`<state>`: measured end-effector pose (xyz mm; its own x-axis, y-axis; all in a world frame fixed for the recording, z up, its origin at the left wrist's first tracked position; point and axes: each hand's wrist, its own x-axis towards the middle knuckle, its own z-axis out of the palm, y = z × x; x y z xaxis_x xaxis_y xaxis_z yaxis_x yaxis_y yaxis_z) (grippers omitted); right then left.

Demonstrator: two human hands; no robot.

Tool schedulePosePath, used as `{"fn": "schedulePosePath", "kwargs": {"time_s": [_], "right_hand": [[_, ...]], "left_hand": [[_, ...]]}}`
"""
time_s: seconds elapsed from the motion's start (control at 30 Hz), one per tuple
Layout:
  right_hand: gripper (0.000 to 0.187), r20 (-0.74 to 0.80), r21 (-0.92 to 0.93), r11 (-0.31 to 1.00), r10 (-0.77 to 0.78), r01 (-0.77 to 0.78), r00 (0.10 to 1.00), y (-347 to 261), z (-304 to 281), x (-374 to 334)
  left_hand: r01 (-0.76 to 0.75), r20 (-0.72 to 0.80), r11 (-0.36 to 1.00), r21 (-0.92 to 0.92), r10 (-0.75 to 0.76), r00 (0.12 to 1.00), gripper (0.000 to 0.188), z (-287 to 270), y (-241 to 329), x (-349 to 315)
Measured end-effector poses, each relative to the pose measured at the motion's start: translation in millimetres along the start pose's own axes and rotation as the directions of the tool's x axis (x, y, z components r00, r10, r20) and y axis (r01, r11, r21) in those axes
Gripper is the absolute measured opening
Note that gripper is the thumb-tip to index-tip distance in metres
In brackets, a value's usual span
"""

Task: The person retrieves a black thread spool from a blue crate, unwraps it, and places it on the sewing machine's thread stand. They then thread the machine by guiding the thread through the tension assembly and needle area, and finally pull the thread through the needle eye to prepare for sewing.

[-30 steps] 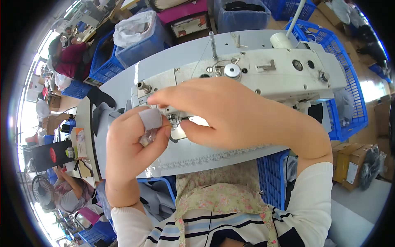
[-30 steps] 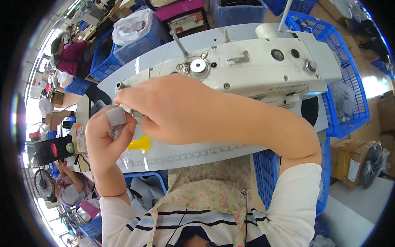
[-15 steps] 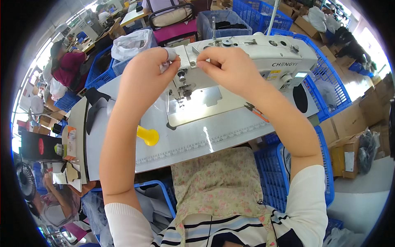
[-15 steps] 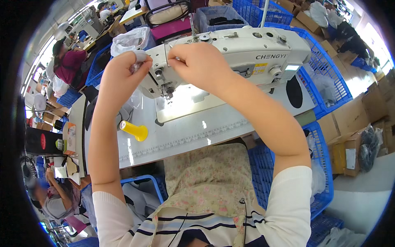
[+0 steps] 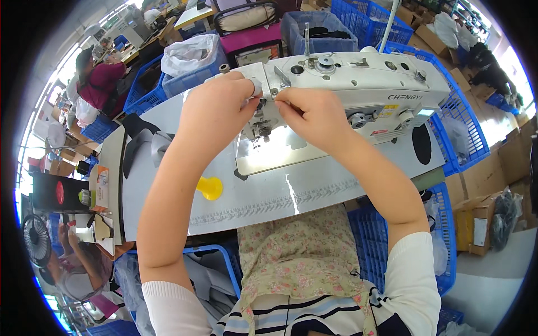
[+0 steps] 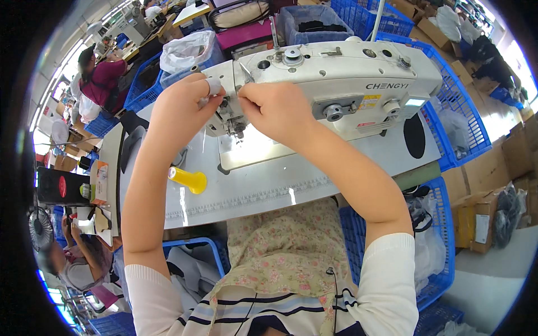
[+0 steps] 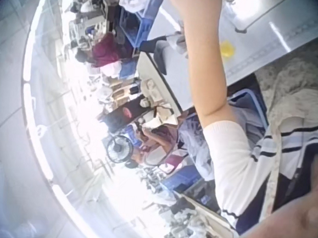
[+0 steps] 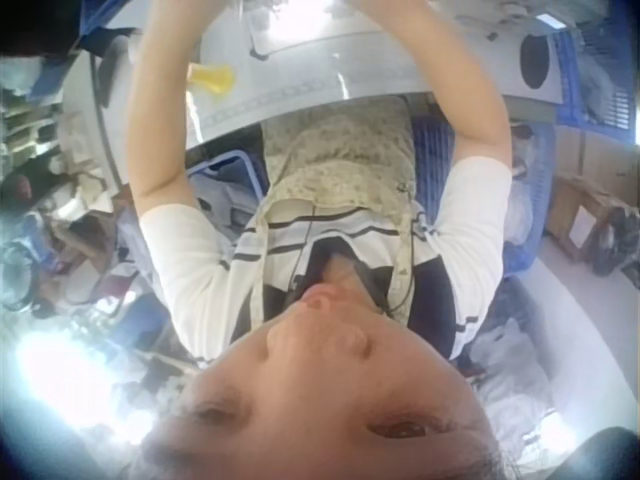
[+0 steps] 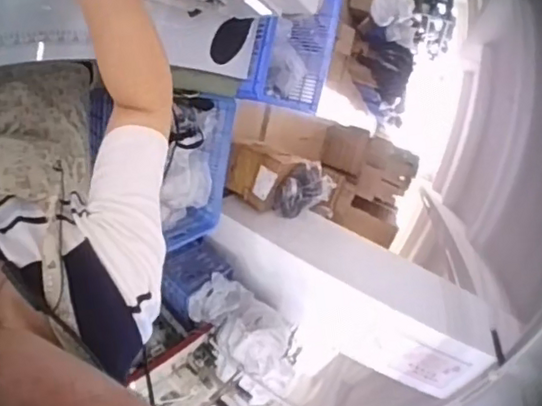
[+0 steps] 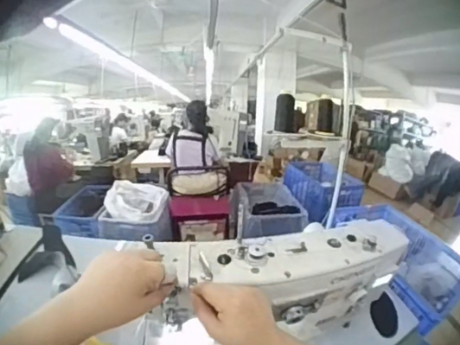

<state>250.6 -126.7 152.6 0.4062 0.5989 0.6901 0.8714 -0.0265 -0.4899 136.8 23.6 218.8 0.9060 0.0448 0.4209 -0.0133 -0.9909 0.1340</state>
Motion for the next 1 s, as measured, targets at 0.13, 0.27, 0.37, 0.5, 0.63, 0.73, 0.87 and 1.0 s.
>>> {"fn": "schedulePosePath", "kwargs": {"time_s": [0.13,0.27,0.37,0.5,0.63,0.73,0.87,1.0], "right_hand": [[0.010,0.024,0.035,0.999,0.013,-0.014,1.000,4.4,1.2,0.0],[0.009,0.010,0.058,0.998,0.018,-0.019,1.000,6.8,2.0,-0.2],[0.009,0.011,0.075,0.996,0.046,-0.046,0.999,4.9,0.6,-0.1],[0.009,0.000,0.072,0.997,0.033,-0.033,0.999,3.9,1.0,0.1],[0.010,0.006,0.057,0.998,0.017,-0.017,1.000,1.7,4.7,1.8],[0.010,0.001,0.048,0.999,0.009,-0.009,1.000,-0.1,7.4,2.8],[0.011,0.003,0.046,0.999,0.001,-0.001,1.000,0.0,8.6,2.7],[0.011,-0.011,0.059,0.998,-0.012,0.013,1.000,-0.3,10.5,2.5]], "left_hand": [[-0.015,-0.007,1.000,0.013,0.015,1.000,0.011,-0.7,0.1,1.2],[-0.013,-0.001,1.000,0.012,0.013,1.000,0.011,-0.6,-0.8,2.4],[-0.016,0.002,1.000,0.003,0.016,1.000,0.010,-0.7,-0.8,2.9],[-0.024,0.015,1.000,-0.011,0.024,1.000,0.009,-1.9,0.8,3.9],[-0.028,0.017,1.000,0.008,0.028,0.999,0.009,-2.1,-0.8,1.8],[-0.047,0.040,0.998,0.051,0.045,0.998,0.014,-1.8,-2.2,2.7],[-0.056,0.065,0.990,0.126,0.048,0.997,0.012,-2.3,0.9,4.1],[-0.052,0.062,0.985,0.168,0.042,0.997,0.012,-2.0,3.5,3.1]]}}
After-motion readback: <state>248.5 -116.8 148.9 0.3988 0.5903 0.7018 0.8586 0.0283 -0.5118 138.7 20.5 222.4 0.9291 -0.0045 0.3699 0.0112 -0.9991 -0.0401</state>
